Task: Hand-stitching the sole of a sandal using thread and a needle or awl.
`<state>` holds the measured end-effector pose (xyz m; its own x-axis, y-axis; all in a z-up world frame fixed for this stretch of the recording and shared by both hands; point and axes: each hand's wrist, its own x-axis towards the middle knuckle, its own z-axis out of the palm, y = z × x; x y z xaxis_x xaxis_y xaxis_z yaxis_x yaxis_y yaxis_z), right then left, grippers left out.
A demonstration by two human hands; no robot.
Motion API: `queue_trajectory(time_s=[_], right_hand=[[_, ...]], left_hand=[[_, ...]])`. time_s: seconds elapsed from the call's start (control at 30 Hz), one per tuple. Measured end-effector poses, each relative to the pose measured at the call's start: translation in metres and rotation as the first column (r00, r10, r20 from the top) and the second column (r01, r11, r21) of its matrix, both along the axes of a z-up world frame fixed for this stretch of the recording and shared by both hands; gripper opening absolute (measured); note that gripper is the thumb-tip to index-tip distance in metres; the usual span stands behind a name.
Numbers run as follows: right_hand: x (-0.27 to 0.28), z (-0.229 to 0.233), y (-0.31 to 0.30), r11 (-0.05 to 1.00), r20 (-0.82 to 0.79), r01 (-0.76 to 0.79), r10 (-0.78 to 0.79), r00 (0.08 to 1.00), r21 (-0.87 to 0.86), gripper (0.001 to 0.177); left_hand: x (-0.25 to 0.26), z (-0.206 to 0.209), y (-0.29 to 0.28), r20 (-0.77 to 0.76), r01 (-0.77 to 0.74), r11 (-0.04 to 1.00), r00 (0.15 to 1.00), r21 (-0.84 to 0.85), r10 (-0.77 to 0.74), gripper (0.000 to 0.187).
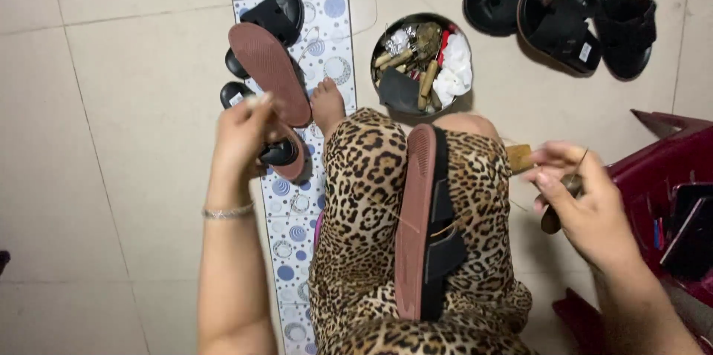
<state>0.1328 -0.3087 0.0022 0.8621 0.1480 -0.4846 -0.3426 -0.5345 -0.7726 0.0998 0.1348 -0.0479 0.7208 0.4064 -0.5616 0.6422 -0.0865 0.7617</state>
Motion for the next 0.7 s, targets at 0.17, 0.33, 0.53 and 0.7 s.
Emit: queue_trajectory(time_s=[0.17,0.33,0.53,0.7], right_hand=[[-0.052,-0.012,-0.014,0.841,0.198,-0.477,0.528,0.825,-0.256,0.062],[-0.055,-0.004,0.002,0.612,0.200,-0.694,0.786,0.585,-0.378,0.052],[-0.047,0.007,0.015,0.601,0.456,-0.652,0.792,0.406,-0.462,0.058],[-0.030,0.023,0.066,0.512,0.426,-0.659,0.852,0.305,-0.551,0.012]], left_hand=[[-0.041,0.033,-0.062,0.389,0.144,0.948,0.886,0.285,-0.252,0.032],[-0.045,0.069,-0.128,0.374,0.767,0.637,0.570,0.077,-0.732,0.101],[-0.052,0.046,-0.143,0.298,0.821,0.486,0.403,0.301,-0.865,0.104],[-0.072,0.007,-0.156,0.250,0.702,0.598,0.545,0.387,-0.800,0.116]])
